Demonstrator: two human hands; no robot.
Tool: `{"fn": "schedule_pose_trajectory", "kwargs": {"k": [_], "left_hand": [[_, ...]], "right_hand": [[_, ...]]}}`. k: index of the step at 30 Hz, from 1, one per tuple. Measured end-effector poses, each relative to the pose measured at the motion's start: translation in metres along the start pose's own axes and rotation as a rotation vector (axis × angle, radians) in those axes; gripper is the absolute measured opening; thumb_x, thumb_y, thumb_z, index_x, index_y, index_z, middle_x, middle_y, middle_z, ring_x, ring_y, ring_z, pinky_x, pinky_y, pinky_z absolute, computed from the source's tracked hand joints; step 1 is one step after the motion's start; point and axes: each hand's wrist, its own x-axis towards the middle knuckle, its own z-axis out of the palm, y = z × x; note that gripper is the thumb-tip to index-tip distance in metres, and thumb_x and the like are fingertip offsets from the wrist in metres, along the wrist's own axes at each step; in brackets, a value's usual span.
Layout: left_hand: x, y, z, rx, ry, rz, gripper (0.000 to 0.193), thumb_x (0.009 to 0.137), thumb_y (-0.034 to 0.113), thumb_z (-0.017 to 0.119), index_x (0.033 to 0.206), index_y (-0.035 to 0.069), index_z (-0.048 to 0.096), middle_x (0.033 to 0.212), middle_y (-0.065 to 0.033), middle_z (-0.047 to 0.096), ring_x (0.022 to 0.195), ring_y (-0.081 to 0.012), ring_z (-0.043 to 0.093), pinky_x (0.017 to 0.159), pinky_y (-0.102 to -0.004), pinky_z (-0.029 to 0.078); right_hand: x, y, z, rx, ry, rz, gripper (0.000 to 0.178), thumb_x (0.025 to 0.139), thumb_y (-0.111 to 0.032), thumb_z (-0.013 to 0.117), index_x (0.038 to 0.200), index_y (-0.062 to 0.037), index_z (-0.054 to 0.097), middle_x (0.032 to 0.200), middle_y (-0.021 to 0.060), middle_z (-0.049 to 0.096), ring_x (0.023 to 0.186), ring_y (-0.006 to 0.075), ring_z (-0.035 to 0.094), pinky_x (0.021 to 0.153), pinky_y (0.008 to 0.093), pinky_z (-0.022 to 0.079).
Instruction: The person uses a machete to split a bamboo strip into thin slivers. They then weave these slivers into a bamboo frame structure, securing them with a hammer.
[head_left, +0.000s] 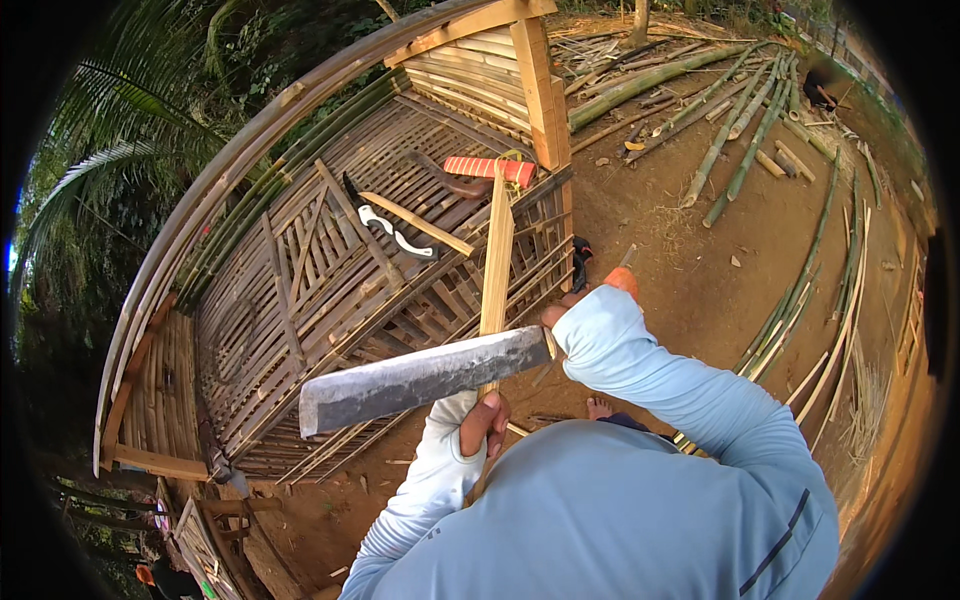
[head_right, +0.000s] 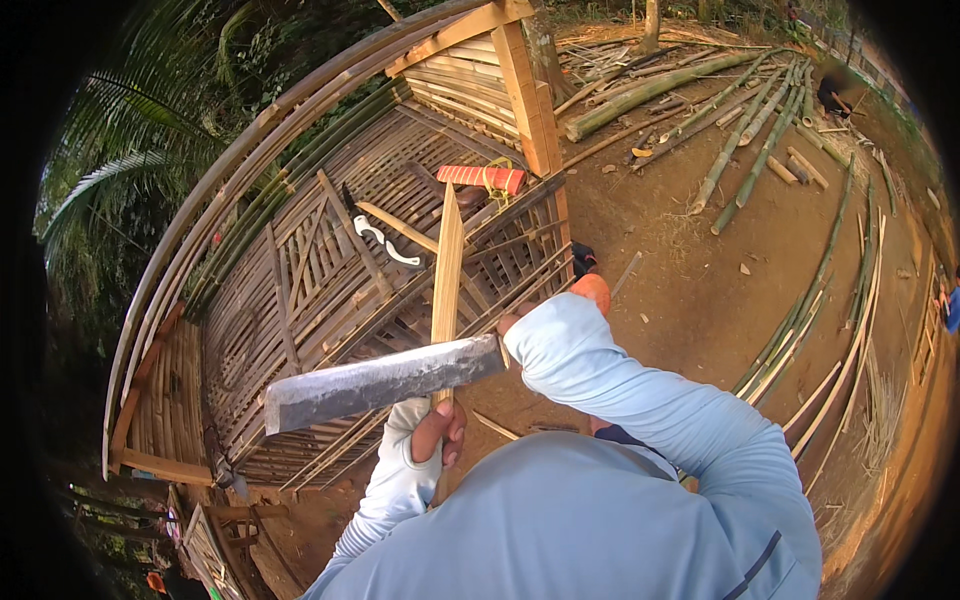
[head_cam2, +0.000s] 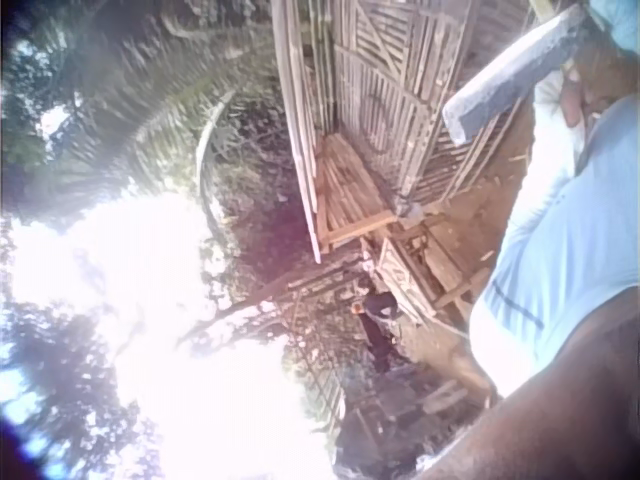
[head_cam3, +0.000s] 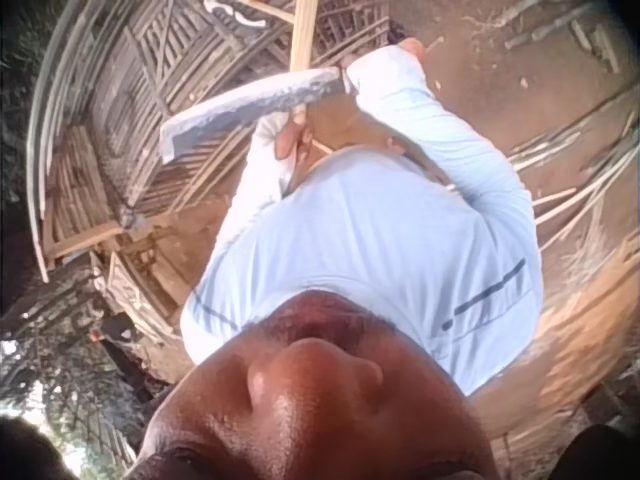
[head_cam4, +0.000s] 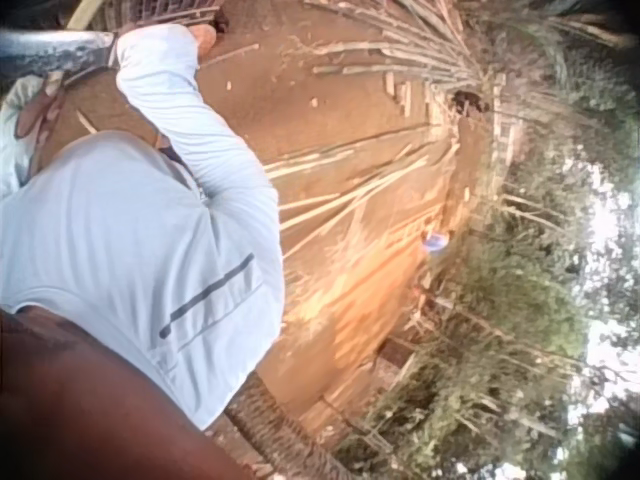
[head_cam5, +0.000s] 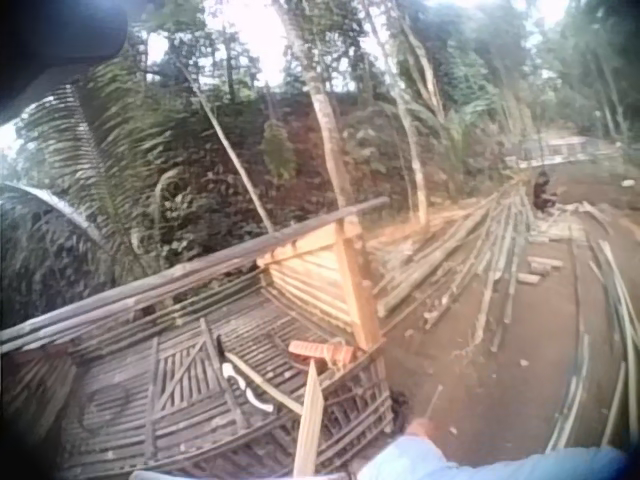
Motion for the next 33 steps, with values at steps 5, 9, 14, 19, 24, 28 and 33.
{"fn": "schedule_pose_trajectory", "kwargs": {"k": [5,9,14,19,24,28,33], "left_hand": [[-0.001,-0.002,0.005,0.014,0.002,-0.002,0.028,0.097,0.016,0.054,0.122,0.003,0.049,0.065,-0.0034,0.049,0.046,-0.0098,0.045,0.042,-0.0236,0.037],[-0.001,-0.005,0.007,0.007,-0.008,0.003,0.029,0.097,0.015,0.054,0.124,0.004,0.048,0.065,-0.0039,0.049,0.046,-0.0100,0.045,0.042,-0.0235,0.036],[-0.004,0.000,0.009,0.013,-0.019,-0.023,0.032,0.096,0.014,0.054,0.125,0.004,0.048,0.064,-0.0036,0.048,0.046,-0.0097,0.044,0.042,-0.0232,0.036],[-0.006,0.012,0.018,0.019,-0.067,-0.019,0.031,0.096,0.016,0.054,0.123,0.001,0.051,0.064,-0.0020,0.046,0.046,-0.0090,0.042,0.044,-0.0233,0.036],[-0.006,0.005,0.015,-0.002,-0.101,-0.047,0.041,0.095,0.016,0.054,0.129,-0.005,0.049,0.063,-0.0005,0.047,0.044,-0.0083,0.040,0.043,-0.0218,0.035],[-0.007,0.009,0.023,0.000,-0.099,-0.045,0.040,0.095,0.017,0.054,0.129,-0.004,0.049,0.064,-0.0004,0.047,0.044,-0.0077,0.039,0.043,-0.0218,0.034],[-0.009,0.006,0.024,-0.031,-0.098,-0.076,0.040,0.095,0.018,0.055,0.128,-0.003,0.050,0.064,-0.0002,0.047,0.045,-0.0072,0.040,0.043,-0.0214,0.034]], "right_hand": [[-0.004,-0.001,-0.007,0.129,-0.084,-0.027,0.017,0.087,-0.023,0.058,0.090,-0.0096,0.067,0.078,0.0078,0.066,0.070,0.0251,0.065,0.061,0.0384,0.049],[-0.004,0.011,-0.007,-0.060,0.044,-0.197,0.015,0.083,-0.022,0.059,0.089,-0.0100,0.065,0.074,0.0076,0.063,0.068,0.0260,0.063,0.058,0.0386,0.048],[0.001,0.011,-0.023,-0.120,0.049,-0.226,0.012,0.081,-0.021,0.060,0.083,-0.0095,0.062,0.070,0.0072,0.061,0.067,0.0265,0.063,0.057,0.0384,0.047],[0.002,0.020,-0.032,-0.180,0.066,-0.263,0.012,0.080,-0.020,0.059,0.081,-0.0087,0.061,0.071,0.0078,0.061,0.066,0.0271,0.062,0.055,0.0380,0.046],[0.010,0.050,-0.016,0.000,0.208,-0.049,0.018,0.084,-0.021,0.067,0.082,-0.0045,0.061,0.075,0.0085,0.064,0.071,0.0241,0.065,0.060,0.0341,0.049],[0.014,0.056,-0.032,0.106,0.090,0.198,0.018,0.077,-0.017,0.068,0.092,-0.0085,0.067,0.080,0.0094,0.065,0.077,0.0240,0.064,0.078,0.0367,0.044],[0.027,0.062,-0.070,-0.170,-0.059,0.126,0.021,0.073,-0.010,0.069,0.095,-0.0097,0.069,0.087,0.0138,0.067,0.087,0.0256,0.065,0.086,0.0355,0.045]]}}
